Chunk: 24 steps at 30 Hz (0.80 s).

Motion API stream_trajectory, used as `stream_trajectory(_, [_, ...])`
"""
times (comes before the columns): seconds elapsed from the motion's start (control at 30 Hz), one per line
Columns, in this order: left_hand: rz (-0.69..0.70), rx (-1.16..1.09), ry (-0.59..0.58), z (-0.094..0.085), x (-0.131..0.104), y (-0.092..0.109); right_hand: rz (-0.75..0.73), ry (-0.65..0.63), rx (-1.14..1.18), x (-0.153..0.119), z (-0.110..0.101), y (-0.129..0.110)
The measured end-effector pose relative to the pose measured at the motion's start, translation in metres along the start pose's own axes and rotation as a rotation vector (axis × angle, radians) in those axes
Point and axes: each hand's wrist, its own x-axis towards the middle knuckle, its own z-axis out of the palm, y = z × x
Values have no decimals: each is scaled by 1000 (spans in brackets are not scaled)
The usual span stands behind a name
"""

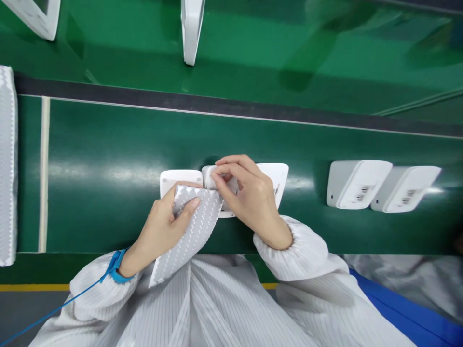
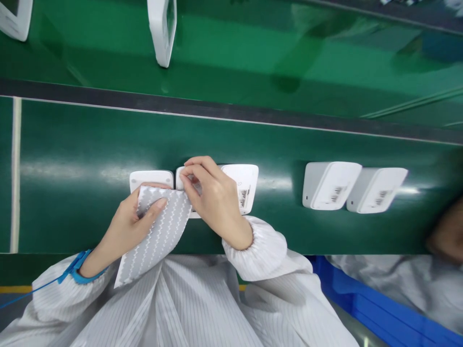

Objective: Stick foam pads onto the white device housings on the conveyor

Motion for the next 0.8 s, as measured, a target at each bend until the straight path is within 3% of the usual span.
stream_trajectory(0.23, [16, -8, -38, 0, 0, 0, -21, 23, -92, 4, -2, 3])
stream_trajectory(0.33, [36, -22, -37, 0, 0, 1, 43, 105, 28, 2, -7, 5])
stream_trajectory(0.5, [119, -86, -80, 5, 3, 6, 92, -87, 319, -12, -20, 2])
stream_trajectory(0.67, [138, -90, -127, 17, 11, 14, 44, -39, 340, -26, -27, 8])
stream_trajectory(0.8, [186, -94, -159, 27, 17, 18, 94, 5, 344, -30, -33, 15])
